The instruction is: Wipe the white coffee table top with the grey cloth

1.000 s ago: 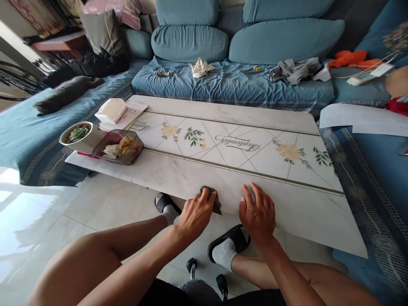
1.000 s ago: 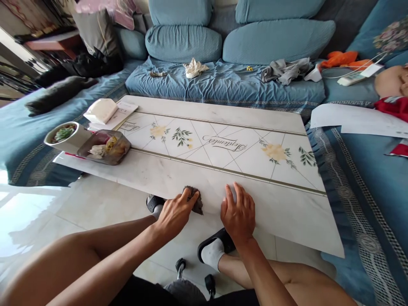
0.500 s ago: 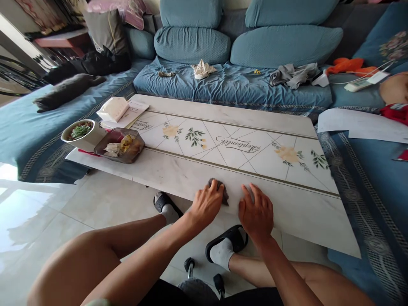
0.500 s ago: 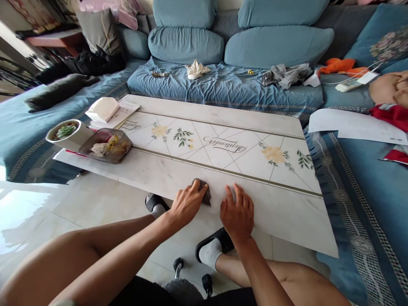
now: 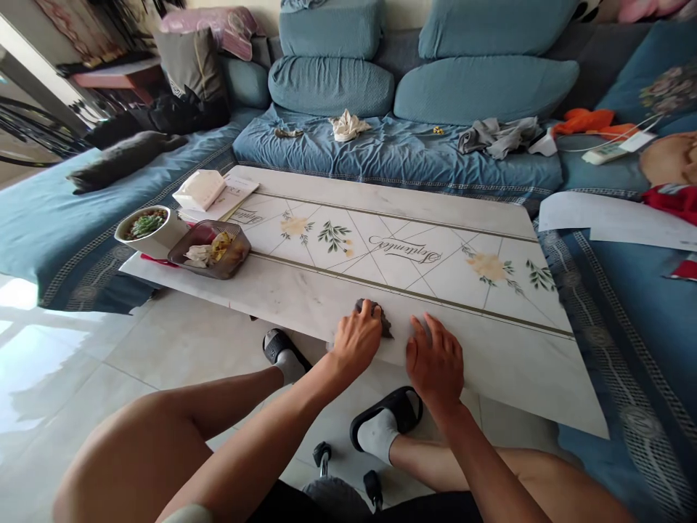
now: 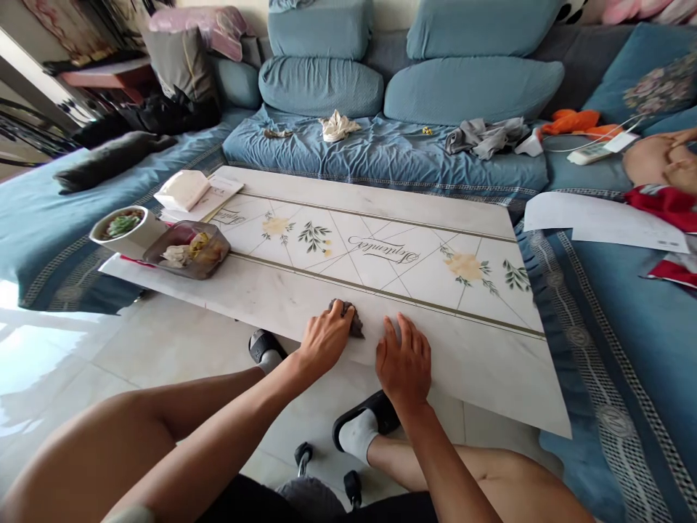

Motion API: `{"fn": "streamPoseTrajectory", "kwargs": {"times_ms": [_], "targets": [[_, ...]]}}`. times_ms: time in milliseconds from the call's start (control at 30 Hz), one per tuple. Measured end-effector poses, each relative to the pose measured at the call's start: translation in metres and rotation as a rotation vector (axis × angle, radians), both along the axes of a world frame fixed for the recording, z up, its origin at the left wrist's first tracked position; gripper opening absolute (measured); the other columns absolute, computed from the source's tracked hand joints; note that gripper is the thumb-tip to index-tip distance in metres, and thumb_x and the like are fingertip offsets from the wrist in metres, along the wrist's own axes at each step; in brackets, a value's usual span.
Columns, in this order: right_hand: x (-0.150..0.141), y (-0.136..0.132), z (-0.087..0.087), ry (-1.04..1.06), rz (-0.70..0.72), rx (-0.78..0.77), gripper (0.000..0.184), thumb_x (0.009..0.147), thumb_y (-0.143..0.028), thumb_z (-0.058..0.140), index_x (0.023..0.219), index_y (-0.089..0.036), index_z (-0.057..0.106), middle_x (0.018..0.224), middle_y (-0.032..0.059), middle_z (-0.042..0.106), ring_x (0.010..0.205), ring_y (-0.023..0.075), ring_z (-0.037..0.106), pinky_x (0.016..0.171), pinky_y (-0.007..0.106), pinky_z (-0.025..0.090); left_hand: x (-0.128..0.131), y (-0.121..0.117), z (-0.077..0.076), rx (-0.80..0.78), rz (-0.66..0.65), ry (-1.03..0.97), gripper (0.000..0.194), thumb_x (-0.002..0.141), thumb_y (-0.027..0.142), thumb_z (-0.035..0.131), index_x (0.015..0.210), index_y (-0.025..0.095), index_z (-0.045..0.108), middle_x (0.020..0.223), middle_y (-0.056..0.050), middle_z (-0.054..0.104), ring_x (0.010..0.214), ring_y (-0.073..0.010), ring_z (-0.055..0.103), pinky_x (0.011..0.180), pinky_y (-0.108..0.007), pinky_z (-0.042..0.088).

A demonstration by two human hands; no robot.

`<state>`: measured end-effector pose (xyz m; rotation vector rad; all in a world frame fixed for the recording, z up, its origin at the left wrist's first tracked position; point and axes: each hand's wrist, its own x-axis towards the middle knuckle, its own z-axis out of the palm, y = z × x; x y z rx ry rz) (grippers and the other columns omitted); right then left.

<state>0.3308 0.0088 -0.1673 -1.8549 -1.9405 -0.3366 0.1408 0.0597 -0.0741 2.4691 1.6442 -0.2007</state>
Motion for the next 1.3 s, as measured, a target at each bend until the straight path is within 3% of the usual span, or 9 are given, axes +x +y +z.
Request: {"fn": "streamPoseTrajectory", "kwargs": {"times_ms": [100,233,400,567,733,833,1067,1167,1300], "targets": [[0.0,0.0,0.001,0.007,0.026,-0.003,0.048,0.105,-0.026,0.05,0.151,-0.019,0.06,0.158,0.017,0.058,0.142,0.0329,0.054,0.117,0.051,0.043,-0.008,-0.011,-0.002,-0.004,-0.013,-0.008,0.054,0.104,0.008,0.037,0.155,0.022,0.048,0.134,-0.014,0.059,0.099,-0.0229,0.073,0.078,-0.034,0.06],[0.001,-0.001,0.003,0.026,0.026,-0.019,0.048,0.104,-0.025,0.05,0.151,-0.018,0.061,0.159,0.0171,0.057,0.144,0.0326,0.053,0.117,0.05,0.043,-0.066,-0.035,-0.006,-0.036,0.009,0.022,0.067,0.098,0.003,0.04,0.157,0.033,0.049,0.135,-0.009,0.059,0.1,-0.0217,0.073,0.072,-0.03,0.055],[0.0,-0.001,0.001,0.023,0.015,-0.012,0.046,0.105,-0.026,0.051,0.149,-0.017,0.062,0.159,0.0168,0.057,0.142,0.0324,0.054,0.118,0.05,0.042,-0.128,0.01,0.012,0.047,0.265,0.152,0.06,0.101,0.006,0.038,0.151,0.033,0.057,0.129,-0.009,0.06,0.094,-0.0216,0.072,0.075,-0.031,0.053],[-0.001,0.0,-0.001,0.021,0.012,0.016,0.048,0.104,-0.026,0.051,0.151,-0.019,0.059,0.158,0.0174,0.057,0.143,0.0333,0.054,0.118,0.052,0.042,-0.049,0.024,0.008,-0.007,0.285,0.108,0.046,0.105,0.01,0.037,0.143,0.02,0.06,0.13,-0.015,0.06,0.088,-0.0206,0.072,0.077,-0.033,0.057],[0.002,-0.001,-0.003,-0.036,0.02,0.025,0.049,0.103,-0.026,0.052,0.151,-0.021,0.057,0.157,0.0177,0.059,0.137,0.0337,0.058,0.114,0.051,0.044,0.06,-0.021,-0.019,-0.008,-0.05,-0.141,0.038,0.108,0.014,0.037,0.14,0.015,0.058,0.121,-0.016,0.061,0.095,-0.0231,0.072,0.072,-0.032,0.06],[0.004,-0.001,-0.003,-0.04,0.035,0.051,0.05,0.104,-0.028,0.05,0.153,-0.022,0.056,0.156,0.018,0.06,0.132,0.0347,0.06,0.11,0.052,0.046,0.042,-0.015,-0.021,0.035,-0.097,-0.16,0.033,0.111,0.02,0.038,0.136,0.02,0.059,0.121,-0.013,0.062,0.097,-0.0225,0.072,0.076,-0.032,0.06],[0.005,0.003,-0.008,-0.02,0.059,0.112,0.045,0.105,-0.028,0.05,0.146,-0.019,0.063,0.154,0.0176,0.061,0.13,0.0343,0.062,0.11,0.051,0.047,-0.111,0.06,0.008,0.136,0.429,-0.011,0.037,0.109,0.019,0.039,0.141,0.016,0.057,0.131,-0.022,0.064,0.106,-0.0281,0.074,0.092,-0.04,0.058],[0.005,0.001,-0.01,-0.021,0.072,0.128,0.043,0.106,-0.028,0.05,0.145,-0.018,0.065,0.151,0.0187,0.063,0.128,0.0345,0.064,0.107,0.052,0.05,-0.102,0.064,0.011,0.145,0.544,-0.1,0.036,0.109,0.023,0.043,0.141,0.014,0.058,0.132,-0.024,0.063,0.112,-0.0306,0.073,0.093,-0.039,0.058],[0.012,0.009,-0.006,0.124,0.126,0.043,0.042,0.106,-0.032,0.046,0.138,-0.018,0.07,0.148,0.0212,0.066,0.132,0.0364,0.064,0.107,0.056,0.051,-0.031,0.046,0.0,0.065,0.507,-0.387,0.031,0.108,0.021,0.05,0.136,0.017,0.063,0.139,-0.02,0.062,0.121,-0.028,0.069,0.101,-0.039,0.056]]}}
